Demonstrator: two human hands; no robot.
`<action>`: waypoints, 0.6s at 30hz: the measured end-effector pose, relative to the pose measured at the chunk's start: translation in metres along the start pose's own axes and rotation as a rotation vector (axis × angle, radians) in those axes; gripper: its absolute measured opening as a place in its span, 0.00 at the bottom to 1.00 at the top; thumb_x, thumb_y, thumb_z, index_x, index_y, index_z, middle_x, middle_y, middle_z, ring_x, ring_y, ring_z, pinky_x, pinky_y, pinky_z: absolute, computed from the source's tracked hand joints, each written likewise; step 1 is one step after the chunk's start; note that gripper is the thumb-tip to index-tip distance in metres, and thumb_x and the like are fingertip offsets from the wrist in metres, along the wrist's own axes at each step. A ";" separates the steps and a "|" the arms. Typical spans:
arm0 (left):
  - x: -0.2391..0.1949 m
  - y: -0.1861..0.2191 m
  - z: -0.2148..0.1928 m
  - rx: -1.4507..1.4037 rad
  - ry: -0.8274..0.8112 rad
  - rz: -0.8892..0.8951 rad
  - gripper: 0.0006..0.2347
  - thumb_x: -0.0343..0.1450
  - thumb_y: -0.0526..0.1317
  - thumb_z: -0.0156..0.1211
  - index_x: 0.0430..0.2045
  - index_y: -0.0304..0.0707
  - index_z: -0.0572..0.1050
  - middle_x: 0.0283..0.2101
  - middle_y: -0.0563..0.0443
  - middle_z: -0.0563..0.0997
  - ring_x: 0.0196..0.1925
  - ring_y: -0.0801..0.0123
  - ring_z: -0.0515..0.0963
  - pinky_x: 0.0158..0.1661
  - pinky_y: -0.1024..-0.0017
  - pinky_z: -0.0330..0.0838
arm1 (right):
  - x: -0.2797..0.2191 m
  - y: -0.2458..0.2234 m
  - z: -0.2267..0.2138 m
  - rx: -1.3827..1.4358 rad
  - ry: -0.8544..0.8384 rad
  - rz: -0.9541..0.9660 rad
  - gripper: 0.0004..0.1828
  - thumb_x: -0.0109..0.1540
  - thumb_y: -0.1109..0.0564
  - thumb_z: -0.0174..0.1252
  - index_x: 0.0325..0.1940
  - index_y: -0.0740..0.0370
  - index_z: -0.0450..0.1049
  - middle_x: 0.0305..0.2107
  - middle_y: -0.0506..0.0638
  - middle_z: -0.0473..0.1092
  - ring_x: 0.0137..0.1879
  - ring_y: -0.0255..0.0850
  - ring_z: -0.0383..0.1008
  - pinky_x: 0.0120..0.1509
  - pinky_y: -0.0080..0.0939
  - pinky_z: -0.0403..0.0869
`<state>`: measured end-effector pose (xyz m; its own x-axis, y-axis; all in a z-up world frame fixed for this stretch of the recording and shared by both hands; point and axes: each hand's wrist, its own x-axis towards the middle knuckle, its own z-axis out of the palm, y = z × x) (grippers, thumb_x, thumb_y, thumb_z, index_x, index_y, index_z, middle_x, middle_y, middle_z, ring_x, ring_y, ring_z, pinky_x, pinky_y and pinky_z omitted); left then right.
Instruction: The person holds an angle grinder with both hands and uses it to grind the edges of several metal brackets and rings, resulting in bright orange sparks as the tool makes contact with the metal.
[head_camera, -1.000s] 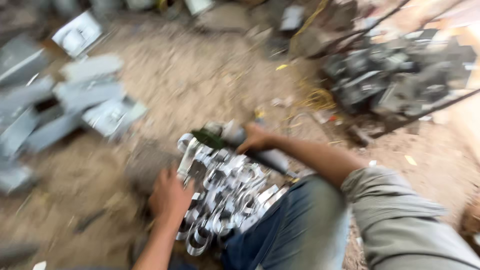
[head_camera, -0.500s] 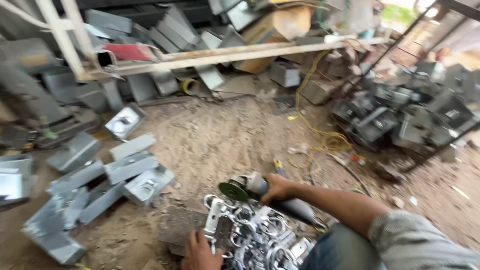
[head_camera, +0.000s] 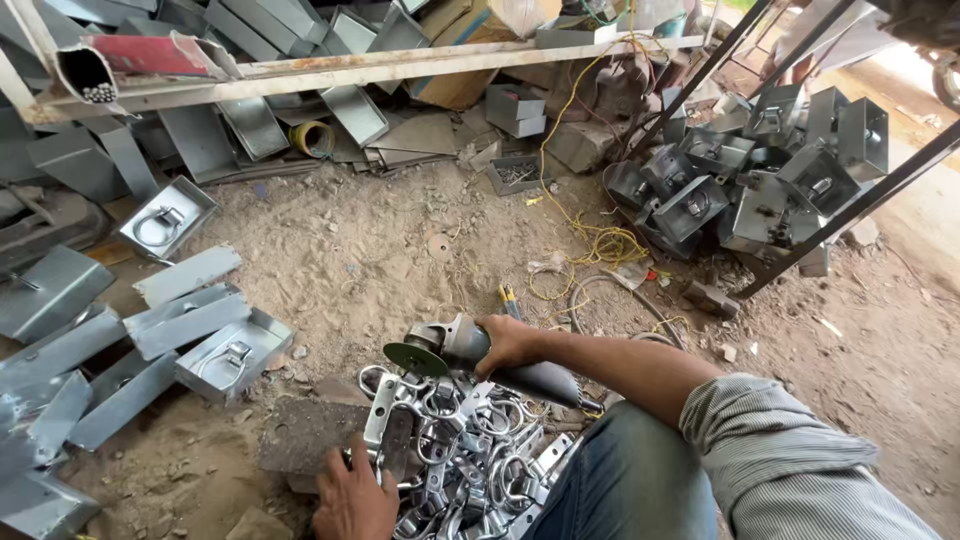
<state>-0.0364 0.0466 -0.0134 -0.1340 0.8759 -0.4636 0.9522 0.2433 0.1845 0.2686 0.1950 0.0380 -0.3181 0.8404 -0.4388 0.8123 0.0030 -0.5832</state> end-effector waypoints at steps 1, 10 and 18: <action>0.000 -0.002 -0.004 -0.001 -0.001 -0.004 0.33 0.69 0.52 0.60 0.69 0.52 0.53 0.71 0.41 0.57 0.67 0.44 0.67 0.48 0.54 0.82 | 0.002 -0.002 0.001 0.020 -0.014 -0.007 0.44 0.39 0.46 0.77 0.54 0.68 0.72 0.45 0.60 0.77 0.51 0.50 0.79 0.61 0.43 0.75; -0.012 -0.004 -0.030 -0.045 -0.002 0.013 0.32 0.69 0.53 0.61 0.67 0.49 0.58 0.63 0.39 0.68 0.64 0.43 0.71 0.53 0.51 0.78 | 0.004 -0.004 0.002 0.045 -0.073 -0.011 0.45 0.39 0.45 0.76 0.56 0.68 0.72 0.45 0.60 0.77 0.51 0.51 0.79 0.60 0.43 0.76; -0.007 -0.013 -0.014 -0.109 0.231 0.124 0.33 0.62 0.54 0.69 0.60 0.44 0.66 0.59 0.36 0.69 0.59 0.41 0.71 0.48 0.45 0.75 | 0.012 0.000 -0.002 -0.039 0.011 -0.150 0.47 0.41 0.41 0.75 0.58 0.68 0.73 0.47 0.61 0.76 0.56 0.51 0.75 0.61 0.48 0.71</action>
